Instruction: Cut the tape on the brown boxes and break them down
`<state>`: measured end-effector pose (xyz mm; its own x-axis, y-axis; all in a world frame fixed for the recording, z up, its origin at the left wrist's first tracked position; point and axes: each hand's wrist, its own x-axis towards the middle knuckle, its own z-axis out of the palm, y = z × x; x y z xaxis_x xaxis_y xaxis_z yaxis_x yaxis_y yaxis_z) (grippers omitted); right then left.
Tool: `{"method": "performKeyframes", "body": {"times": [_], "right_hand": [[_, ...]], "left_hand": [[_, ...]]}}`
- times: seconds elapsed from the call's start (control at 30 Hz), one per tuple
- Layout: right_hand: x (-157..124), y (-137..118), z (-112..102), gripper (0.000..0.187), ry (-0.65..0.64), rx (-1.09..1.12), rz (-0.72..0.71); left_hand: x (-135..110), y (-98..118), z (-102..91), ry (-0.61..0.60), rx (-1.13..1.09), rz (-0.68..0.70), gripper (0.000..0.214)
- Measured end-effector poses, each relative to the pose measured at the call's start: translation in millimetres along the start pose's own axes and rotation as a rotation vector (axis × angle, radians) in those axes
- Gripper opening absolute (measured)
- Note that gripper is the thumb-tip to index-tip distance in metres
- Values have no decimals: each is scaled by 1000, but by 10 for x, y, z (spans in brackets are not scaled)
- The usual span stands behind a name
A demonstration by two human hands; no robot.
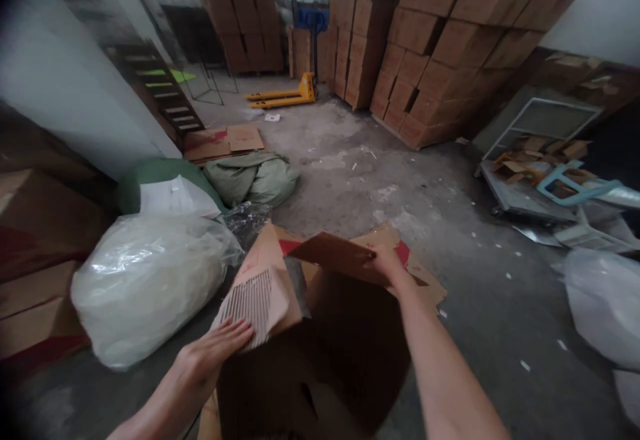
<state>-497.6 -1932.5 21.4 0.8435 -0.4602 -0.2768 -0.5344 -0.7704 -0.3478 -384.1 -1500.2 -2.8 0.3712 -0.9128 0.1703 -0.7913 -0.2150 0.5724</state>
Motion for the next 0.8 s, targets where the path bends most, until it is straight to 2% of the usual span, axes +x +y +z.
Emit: {"method": "performKeyframes", "body": {"times": [0.07,0.17,0.23,0.3,0.33,0.4,0.43,0.5,0.57,0.63,0.67,0.7,0.73,0.8], "right_hand": [[-10,348,-290,26,-36,14,3],[-30,598,-607,25,-21,0,41],[-55,542,-770,21,69,-53,59],[-97,348,-938,25,187,-133,32],[-124,230,-1032,26,235,-164,10],[-188,42,-1231,26,295,-175,-21],[-219,3,-1318,26,308,-159,-20],[-273,75,-1396,28,339,-134,6],[-351,337,-1245,26,323,-112,26],[-538,702,-819,36,237,-70,23],[-696,884,-526,51,167,-40,11],[-902,1042,-206,64,117,-57,60],[-1149,1163,117,68,60,-97,162],[-1710,1257,698,56,-90,-144,326]], "left_hand": [[-141,103,-7,84,-52,64,56],[23,202,-24,136,-101,-42,52],[290,162,-22,260,-112,-207,47],[551,53,0,447,-130,-440,48],[655,-8,12,493,-145,-555,51],[797,-97,23,452,-187,-704,55],[843,-110,22,372,-195,-719,53],[920,-70,33,218,-169,-651,49],[994,24,132,152,-115,-519,48],[1030,107,390,103,-58,-408,56],[1011,128,584,40,-37,-373,65],[959,131,812,-74,-9,-355,73],[873,117,1062,-233,10,-349,77],[629,41,1565,-612,26,-336,75]]}}
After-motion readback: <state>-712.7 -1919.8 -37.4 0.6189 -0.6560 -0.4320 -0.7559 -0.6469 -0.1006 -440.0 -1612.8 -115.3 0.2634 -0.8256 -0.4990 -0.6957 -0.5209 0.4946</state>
